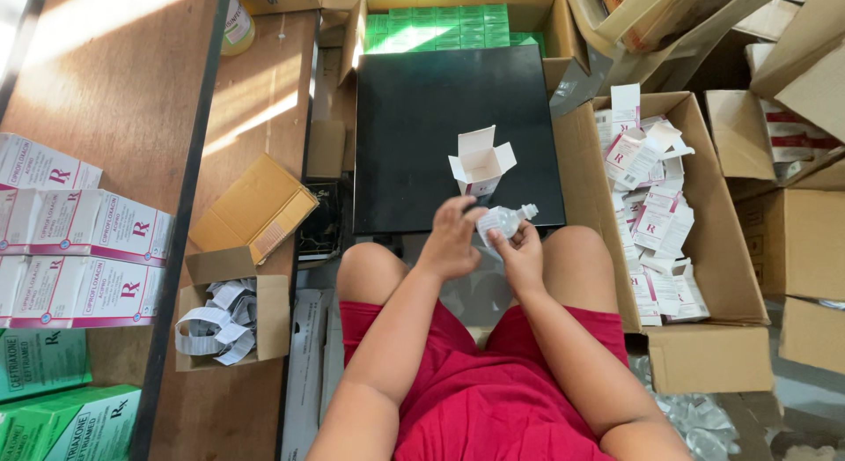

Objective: The person sits on the floor and repeatedly picks up small white boxes and clear plastic bottles from a cardboard box. They open each box, insert a bottle, close the box, and place it on a nearby shelf. The process is repeated for multiple units.

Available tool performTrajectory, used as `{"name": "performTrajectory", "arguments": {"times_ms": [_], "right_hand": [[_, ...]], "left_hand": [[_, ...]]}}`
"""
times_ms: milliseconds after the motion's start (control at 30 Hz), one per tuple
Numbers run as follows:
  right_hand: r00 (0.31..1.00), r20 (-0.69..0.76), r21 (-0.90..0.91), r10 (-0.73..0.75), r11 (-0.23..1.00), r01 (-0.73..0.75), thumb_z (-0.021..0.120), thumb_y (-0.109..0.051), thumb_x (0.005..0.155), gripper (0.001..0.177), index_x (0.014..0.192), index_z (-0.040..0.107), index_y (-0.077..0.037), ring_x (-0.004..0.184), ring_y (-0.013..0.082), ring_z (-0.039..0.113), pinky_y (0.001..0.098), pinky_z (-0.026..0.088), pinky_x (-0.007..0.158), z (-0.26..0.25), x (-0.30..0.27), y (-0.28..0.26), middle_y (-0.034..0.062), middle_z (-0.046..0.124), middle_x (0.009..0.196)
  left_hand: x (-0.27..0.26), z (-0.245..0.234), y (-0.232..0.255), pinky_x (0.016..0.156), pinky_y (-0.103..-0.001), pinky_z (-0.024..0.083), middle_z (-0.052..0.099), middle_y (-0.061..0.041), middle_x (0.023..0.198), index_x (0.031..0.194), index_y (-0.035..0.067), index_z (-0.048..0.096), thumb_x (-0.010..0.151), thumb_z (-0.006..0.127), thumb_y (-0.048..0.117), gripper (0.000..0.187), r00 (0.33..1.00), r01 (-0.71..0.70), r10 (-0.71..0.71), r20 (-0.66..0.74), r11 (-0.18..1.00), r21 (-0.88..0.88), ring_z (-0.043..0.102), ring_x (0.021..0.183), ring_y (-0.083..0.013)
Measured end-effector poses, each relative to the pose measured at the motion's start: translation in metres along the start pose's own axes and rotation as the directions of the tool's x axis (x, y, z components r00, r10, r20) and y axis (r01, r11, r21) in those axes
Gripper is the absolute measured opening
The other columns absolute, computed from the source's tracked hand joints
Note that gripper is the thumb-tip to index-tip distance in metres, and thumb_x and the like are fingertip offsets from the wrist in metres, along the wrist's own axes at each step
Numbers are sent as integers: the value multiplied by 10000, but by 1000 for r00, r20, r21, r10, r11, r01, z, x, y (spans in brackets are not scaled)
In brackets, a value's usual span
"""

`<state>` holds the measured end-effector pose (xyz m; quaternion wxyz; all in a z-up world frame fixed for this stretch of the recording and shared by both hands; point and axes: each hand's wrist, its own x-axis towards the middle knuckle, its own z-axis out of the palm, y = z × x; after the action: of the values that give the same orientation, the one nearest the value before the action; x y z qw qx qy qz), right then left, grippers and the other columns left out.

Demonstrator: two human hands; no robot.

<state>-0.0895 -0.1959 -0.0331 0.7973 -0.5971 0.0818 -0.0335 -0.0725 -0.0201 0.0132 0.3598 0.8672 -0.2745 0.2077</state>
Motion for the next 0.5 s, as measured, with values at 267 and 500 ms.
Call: {"name": "performTrajectory", "arguments": {"times_ms": [267, 500], "right_hand": [[914, 103, -51, -392, 916, 399, 824, -139, 937, 577, 1346, 451, 24, 1134, 161, 646, 296, 541, 953, 12, 24, -55, 106, 639, 1241], [754, 317, -677, -575, 419, 605, 911, -180, 775, 672, 1337, 580, -17, 1056, 295, 674, 377, 532, 909, 55, 72, -117, 160, 698, 1186]], "left_hand": [[31, -1, -35, 1155, -559, 354, 96, -301, 1625, 1512, 204, 416, 742, 883, 179, 901, 931, 333, -343, -123, 939, -90, 236, 1469, -524], [38, 30, -49, 1170, -486, 406, 272, -232, 1675, 1468, 136, 439, 734, 898, 200, 868, 945, 302, -307, -113, 952, -55, 396, 1456, -442]]}}
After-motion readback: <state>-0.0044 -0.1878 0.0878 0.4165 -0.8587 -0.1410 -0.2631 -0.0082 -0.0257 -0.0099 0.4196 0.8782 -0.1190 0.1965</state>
